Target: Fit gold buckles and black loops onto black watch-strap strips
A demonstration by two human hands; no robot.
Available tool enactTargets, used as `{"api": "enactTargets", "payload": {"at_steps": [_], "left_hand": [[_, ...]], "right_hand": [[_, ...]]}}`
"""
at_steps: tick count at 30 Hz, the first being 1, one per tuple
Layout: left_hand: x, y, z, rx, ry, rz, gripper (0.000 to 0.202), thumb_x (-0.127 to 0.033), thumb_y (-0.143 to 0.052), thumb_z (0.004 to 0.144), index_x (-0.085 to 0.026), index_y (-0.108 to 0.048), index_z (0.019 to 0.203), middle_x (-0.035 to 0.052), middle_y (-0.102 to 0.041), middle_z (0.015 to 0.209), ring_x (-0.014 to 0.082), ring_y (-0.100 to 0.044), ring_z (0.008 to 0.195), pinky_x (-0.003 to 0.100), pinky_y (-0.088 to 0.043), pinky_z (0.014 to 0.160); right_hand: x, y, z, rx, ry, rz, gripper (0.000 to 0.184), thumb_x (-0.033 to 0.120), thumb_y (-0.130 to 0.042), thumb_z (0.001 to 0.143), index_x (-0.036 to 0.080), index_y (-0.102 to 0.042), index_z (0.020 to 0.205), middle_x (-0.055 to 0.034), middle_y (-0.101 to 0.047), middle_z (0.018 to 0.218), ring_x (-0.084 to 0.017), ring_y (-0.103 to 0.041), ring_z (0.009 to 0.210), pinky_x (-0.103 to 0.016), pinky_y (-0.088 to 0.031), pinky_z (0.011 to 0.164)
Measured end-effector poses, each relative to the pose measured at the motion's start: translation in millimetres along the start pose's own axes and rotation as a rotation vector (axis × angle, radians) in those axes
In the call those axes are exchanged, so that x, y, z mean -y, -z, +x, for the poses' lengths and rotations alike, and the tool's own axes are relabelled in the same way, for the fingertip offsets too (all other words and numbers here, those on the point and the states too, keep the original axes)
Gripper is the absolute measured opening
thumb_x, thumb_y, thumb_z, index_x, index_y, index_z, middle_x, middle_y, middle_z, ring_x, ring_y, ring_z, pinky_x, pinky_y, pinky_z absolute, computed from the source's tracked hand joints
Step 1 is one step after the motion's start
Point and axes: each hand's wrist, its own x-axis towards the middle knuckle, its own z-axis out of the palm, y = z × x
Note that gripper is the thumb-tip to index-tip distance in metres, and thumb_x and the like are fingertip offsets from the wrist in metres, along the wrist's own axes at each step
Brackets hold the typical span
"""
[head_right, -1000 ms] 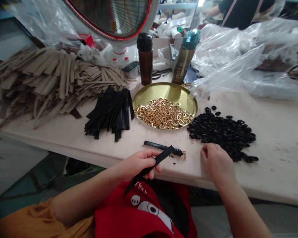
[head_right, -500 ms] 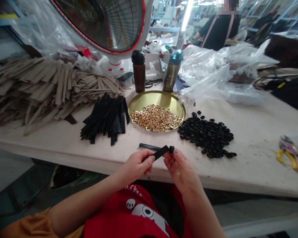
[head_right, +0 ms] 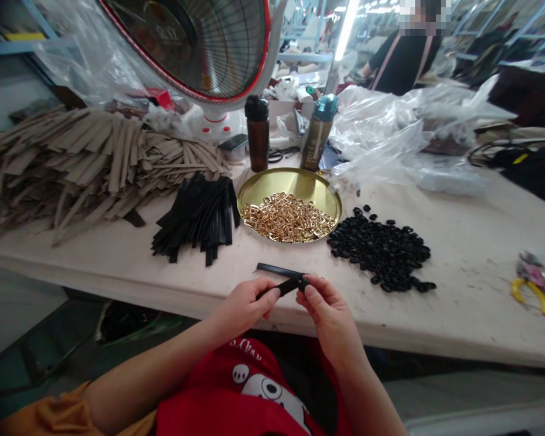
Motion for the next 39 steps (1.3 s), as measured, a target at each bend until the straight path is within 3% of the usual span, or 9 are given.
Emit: {"api": "enactTargets", "payload": {"at_steps": [7,15,19,21,26,30,33,36,39], "left_hand": [[2.3,-1.9,2.8,0.022,-0.021,0.109,0.028,-0.034,-0.036,0.085,-0.017,-0.057,0.078,-0.0024,-0.054,0.058,0.0105,-0.048,0.053,0.020,-0.032,0.051],[1.3,-3.5,10.7,0.021,-0.193,0.401,0.031,-0.031,-0.034,0.087,-0.018,-0.062,0.081,0.0031,-0.062,0.069,0.0143,-0.054,0.062,0.023,-0.032,0.055],[3.3,-3.8,12.5,0.045,-0.253,0.512,0.030,-0.031,-0.036,0.087,-0.019,-0.062,0.078,0.0042,-0.063,0.069,0.0158,-0.054,0.063,0.024,-0.032,0.056],[1.6,-4.8,14.7,0.056,-0.243,0.461,0.030,-0.030,-0.035,0.088,-0.019,-0.061,0.081,0.0041,-0.063,0.072,0.0158,-0.055,0.065,0.023,-0.034,0.057],[1.0,-3.2,15.4,0.090,-0.127,0.286,0.029,-0.032,-0.035,0.088,-0.018,-0.061,0.087,0.0039,-0.062,0.072,0.0154,-0.055,0.063,0.023,-0.036,0.057],[8.3,1.2,11.0,0.100,-0.084,0.148,0.033,-0.030,-0.040,0.085,-0.021,-0.051,0.115,0.0037,-0.063,0.079,0.0166,-0.057,0.067,0.024,-0.038,0.060],[10.7,3.8,11.4,0.043,-0.080,0.088,0.045,-0.029,-0.036,0.086,-0.020,-0.037,0.130,0.0084,-0.063,0.094,0.0187,-0.058,0.078,0.026,-0.040,0.066],[12.3,8.4,15.4,0.116,-0.022,0.002,0.051,-0.029,-0.034,0.087,-0.019,-0.027,0.136,0.0054,-0.062,0.080,0.0162,-0.056,0.068,0.025,-0.039,0.060],[15.8,14.4,21.4,0.178,0.020,-0.112,0.050,-0.029,-0.033,0.087,-0.019,-0.026,0.136,-0.0016,-0.054,0.063,0.0118,-0.048,0.055,0.022,-0.035,0.053]], "right_hand": [[-1.4,5.2,-0.4,0.029,0.009,-0.139,0.024,0.032,-0.070,0.069,0.025,-0.065,0.091,0.0027,-0.067,0.080,-0.009,-0.061,0.066,-0.021,-0.050,0.068],[-5.9,8.5,-2.5,0.043,0.152,-0.534,0.027,0.038,-0.065,0.072,0.021,-0.064,0.092,-0.0014,-0.067,0.073,-0.017,-0.062,0.068,-0.032,-0.049,0.070],[-4.6,7.9,-1.2,0.112,0.261,-0.643,0.022,0.038,-0.065,0.071,0.023,-0.067,0.087,-0.0026,-0.068,0.081,-0.018,-0.062,0.071,-0.033,-0.050,0.071],[0.0,8.5,2.0,0.134,0.238,-0.646,0.024,0.040,-0.065,0.070,0.023,-0.067,0.087,-0.0021,-0.068,0.077,-0.017,-0.062,0.069,-0.032,-0.050,0.068],[6.1,16.5,10.9,0.140,0.025,-0.571,0.028,0.040,-0.068,0.068,0.019,-0.065,0.086,-0.0005,-0.065,0.065,-0.015,-0.060,0.064,-0.028,-0.047,0.065],[-7.7,12.9,13.1,0.076,-0.072,-0.411,0.025,0.036,-0.070,0.067,0.021,-0.065,0.086,0.0010,-0.065,0.070,-0.013,-0.058,0.065,-0.026,-0.045,0.066],[-19.4,-0.5,13.6,0.190,-0.135,-0.210,0.023,0.036,-0.068,0.069,0.021,-0.066,0.086,-0.0011,-0.066,0.076,-0.015,-0.057,0.067,-0.029,-0.046,0.067],[-23.1,-11.4,16.9,0.217,-0.135,-0.199,0.025,0.037,-0.069,0.068,0.019,-0.066,0.085,-0.0019,-0.065,0.072,-0.014,-0.055,0.062,-0.030,-0.045,0.062],[-19.3,-16.5,26.0,0.160,-0.076,-0.372,0.029,0.040,-0.069,0.067,0.017,-0.066,0.083,-0.0001,-0.062,0.064,-0.013,-0.052,0.058,-0.028,-0.043,0.061]]}}
